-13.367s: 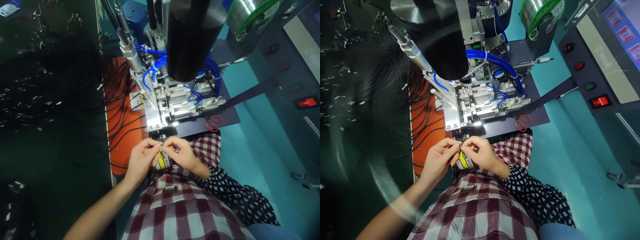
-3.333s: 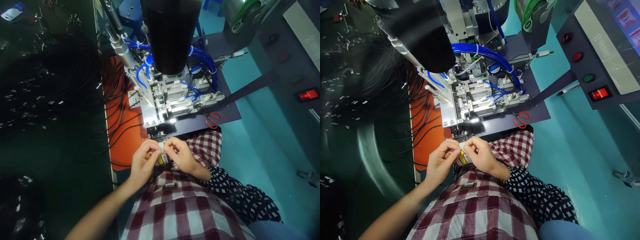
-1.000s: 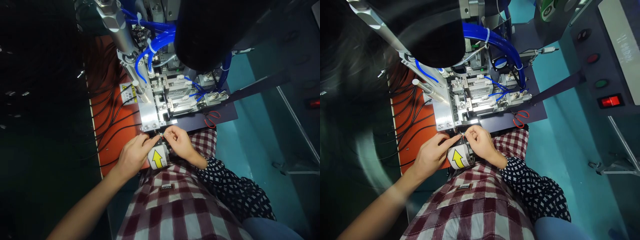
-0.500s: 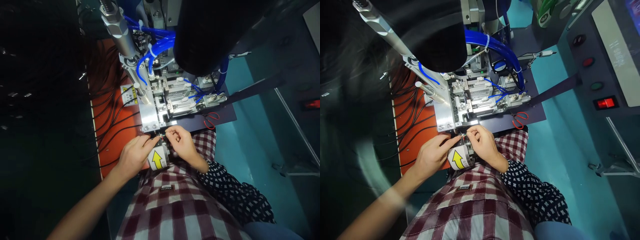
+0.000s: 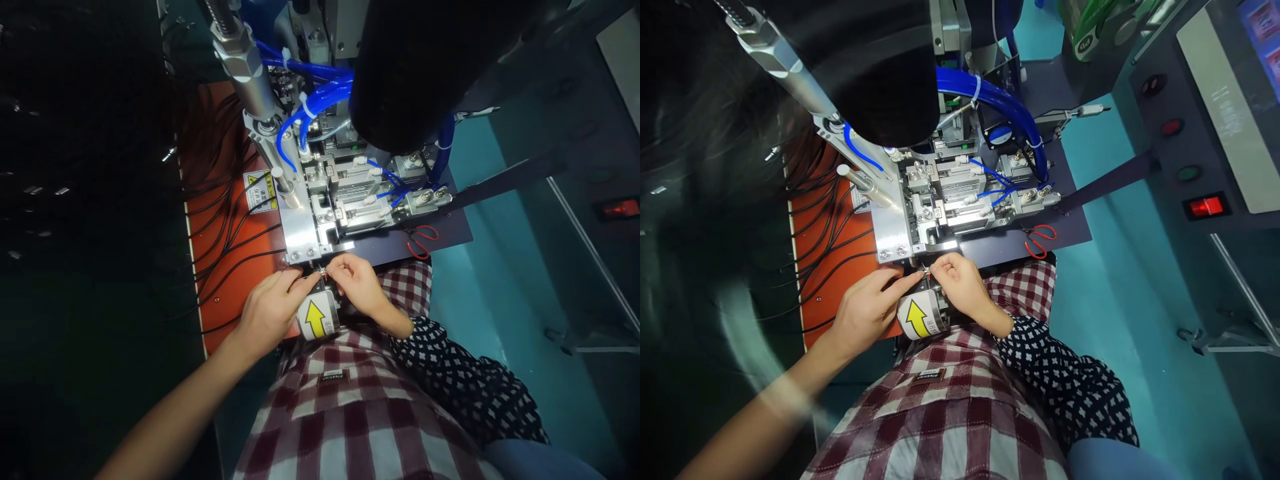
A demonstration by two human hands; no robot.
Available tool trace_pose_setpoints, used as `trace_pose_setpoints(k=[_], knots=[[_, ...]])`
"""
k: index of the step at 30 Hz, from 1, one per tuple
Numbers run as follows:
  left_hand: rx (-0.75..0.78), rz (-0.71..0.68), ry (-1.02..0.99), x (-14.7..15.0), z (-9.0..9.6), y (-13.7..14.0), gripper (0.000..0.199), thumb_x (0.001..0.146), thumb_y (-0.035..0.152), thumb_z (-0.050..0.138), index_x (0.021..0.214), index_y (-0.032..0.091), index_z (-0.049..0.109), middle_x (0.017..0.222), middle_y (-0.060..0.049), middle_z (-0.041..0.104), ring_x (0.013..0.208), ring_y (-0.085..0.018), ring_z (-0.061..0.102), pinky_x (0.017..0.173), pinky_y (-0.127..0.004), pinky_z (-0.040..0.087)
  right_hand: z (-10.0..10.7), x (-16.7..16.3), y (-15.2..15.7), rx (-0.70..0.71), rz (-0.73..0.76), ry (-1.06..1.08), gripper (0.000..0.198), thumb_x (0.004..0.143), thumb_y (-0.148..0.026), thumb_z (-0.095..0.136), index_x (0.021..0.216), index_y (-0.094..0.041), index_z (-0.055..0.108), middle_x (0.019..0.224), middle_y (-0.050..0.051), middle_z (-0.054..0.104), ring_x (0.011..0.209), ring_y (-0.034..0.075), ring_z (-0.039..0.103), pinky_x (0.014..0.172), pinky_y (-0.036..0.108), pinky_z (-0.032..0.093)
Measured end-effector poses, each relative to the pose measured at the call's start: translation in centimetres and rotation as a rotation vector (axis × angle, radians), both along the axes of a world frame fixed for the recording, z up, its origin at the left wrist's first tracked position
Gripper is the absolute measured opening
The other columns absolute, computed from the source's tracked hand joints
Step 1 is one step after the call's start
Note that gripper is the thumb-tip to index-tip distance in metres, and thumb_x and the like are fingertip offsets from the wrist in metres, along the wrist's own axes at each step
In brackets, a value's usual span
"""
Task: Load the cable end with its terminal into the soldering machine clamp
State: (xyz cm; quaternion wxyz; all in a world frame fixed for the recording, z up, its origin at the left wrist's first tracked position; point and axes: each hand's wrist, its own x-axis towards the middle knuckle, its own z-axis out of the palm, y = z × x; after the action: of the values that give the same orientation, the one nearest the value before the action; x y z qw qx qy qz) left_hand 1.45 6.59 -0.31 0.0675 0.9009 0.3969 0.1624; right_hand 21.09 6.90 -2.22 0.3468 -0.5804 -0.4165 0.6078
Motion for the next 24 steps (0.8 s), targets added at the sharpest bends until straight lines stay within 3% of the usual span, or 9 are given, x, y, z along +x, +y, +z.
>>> trace_pose_setpoints(k=[4, 12, 15, 20, 24], knots=[[-0.033, 0.018, -0.02, 0.2, 0.0, -0.1, 0.036, 0.09, 0.008, 0.044, 0.119, 0.016, 0.063, 0.092, -0.01, 0.062, 0.083, -0.021, 0.061, 0.067, -0.031, 0.052, 0.0, 0.4, 0.1, 0.02, 0.022, -0.057, 0.015, 0.084, -0.033, 0.06, 0.078, -0.018, 0.059, 0.058, -0.004, 0.053, 0.047, 0.01, 0.049, 0.046, 0.023, 0.04], [-0.155, 0.093, -0.115, 0.2, 0.0, -0.4, 0.028, 0.09, 0.006, 0.045, 0.112, 0.013, 0.06, 0.1, -0.012, 0.062, 0.095, -0.022, 0.062, 0.08, -0.033, 0.055, 1.3, 0.3, -0.7, 0.371, 0.031, -0.43, 0.018, 0.091, -0.03, 0.054, 0.095, -0.019, 0.067, 0.082, 0.004, 0.067, 0.062, 0.014, 0.056, 0.06, 0.028, 0.045], [-0.138, 0.093, -0.112, 0.3, 0.0, -0.3, 0.025, 0.09, 0.008, 0.045, 0.11, 0.013, 0.06, 0.098, -0.011, 0.062, 0.093, -0.022, 0.062, 0.078, -0.032, 0.055, 1.7, -0.3, -0.8, 0.435, 0.065, -0.532, 0.021, 0.091, -0.034, 0.055, 0.098, -0.02, 0.07, 0.075, 0.004, 0.067, 0.062, 0.016, 0.056, 0.061, 0.029, 0.043], [-0.11, 0.091, -0.098, 0.5, 0.1, -0.1, 0.021, 0.091, 0.01, 0.046, 0.106, 0.014, 0.061, 0.095, -0.01, 0.062, 0.089, -0.021, 0.062, 0.076, -0.032, 0.055, 1.8, -0.6, -0.4, 0.493, 0.078, -0.607, 0.018, 0.089, -0.036, 0.06, 0.085, -0.021, 0.071, 0.061, 0.0, 0.058, 0.059, 0.015, 0.053, 0.063, 0.03, 0.04], [-0.118, 0.084, -0.089, 0.5, 0.1, 0.0, 0.023, 0.091, 0.012, 0.045, 0.107, 0.015, 0.061, 0.097, -0.01, 0.063, 0.091, -0.021, 0.062, 0.077, -0.032, 0.054, 1.4, -0.4, -0.3, 0.4, 0.028, -0.487, 0.017, 0.088, -0.031, 0.058, 0.079, -0.021, 0.068, 0.063, -0.001, 0.056, 0.057, 0.013, 0.049, 0.057, 0.027, 0.039]])
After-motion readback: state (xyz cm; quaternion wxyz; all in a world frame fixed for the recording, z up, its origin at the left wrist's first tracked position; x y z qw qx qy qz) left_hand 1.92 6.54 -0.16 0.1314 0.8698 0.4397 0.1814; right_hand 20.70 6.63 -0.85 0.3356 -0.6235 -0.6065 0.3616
